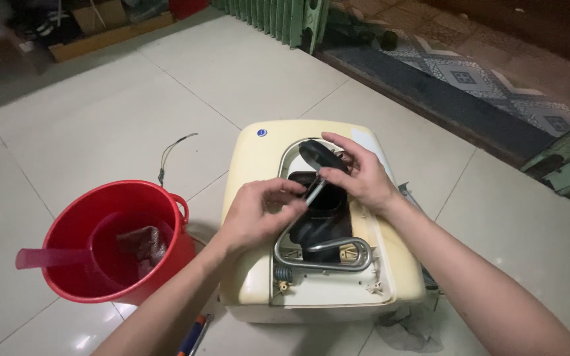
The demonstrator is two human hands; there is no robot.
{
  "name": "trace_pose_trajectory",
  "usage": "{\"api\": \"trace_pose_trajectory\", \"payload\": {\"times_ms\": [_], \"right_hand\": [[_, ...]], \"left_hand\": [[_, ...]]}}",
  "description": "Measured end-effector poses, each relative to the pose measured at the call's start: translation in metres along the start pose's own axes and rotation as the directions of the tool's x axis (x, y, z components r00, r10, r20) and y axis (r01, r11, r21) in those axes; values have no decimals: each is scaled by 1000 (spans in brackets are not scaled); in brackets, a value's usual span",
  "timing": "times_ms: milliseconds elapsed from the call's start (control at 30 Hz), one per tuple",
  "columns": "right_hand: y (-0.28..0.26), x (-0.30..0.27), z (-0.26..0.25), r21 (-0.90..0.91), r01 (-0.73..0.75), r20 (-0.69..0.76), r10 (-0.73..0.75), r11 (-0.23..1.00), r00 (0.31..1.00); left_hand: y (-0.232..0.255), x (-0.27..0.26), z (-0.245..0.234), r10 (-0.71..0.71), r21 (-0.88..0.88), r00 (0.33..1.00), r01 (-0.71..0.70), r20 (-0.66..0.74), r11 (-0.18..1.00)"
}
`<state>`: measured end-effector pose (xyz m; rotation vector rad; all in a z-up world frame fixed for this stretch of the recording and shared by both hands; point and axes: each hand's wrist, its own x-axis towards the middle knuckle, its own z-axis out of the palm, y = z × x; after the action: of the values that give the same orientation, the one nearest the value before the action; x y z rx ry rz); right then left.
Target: Cleaning the heating element and thermostat of a water heater with a cloth and then reassembling them into the unit.
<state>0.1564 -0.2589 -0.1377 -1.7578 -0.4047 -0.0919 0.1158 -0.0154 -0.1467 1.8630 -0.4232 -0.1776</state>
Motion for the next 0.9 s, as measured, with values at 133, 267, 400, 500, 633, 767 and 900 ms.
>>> {"api": "trace_pose_trajectory", "payload": {"times_ms": [133,267,400,500,633,767,900], "right_hand": [[1,-1,5,-28,-1,0,1,1000,1000],[20,-3,-2,16,17,21,-17,1000,1000],[11,-7,-1,42,56,44,-58,998,997],[-1,-13,0,33,53,85,-56,998,995],[14,-20,-4,-184,44,133,-20,982,991],[8,-20,2,-50,106,38,-104,993,994],[8,-20,5,-119,254,-61,-262,960,963]], "left_hand": [[-6,17,2,96,106,954,-69,-282,992],[31,30,7,207,266,953,-145,-222,953],[29,41,21,241,261,959,-197,-150,945],[4,48,28,343,332,922,-272,-178,904],[-19,33,28,336,435,926,-235,-172,869],[-24,44,31,353,436,910,-233,-218,869],[-14,38,28,351,513,911,-199,-218,835]]}}
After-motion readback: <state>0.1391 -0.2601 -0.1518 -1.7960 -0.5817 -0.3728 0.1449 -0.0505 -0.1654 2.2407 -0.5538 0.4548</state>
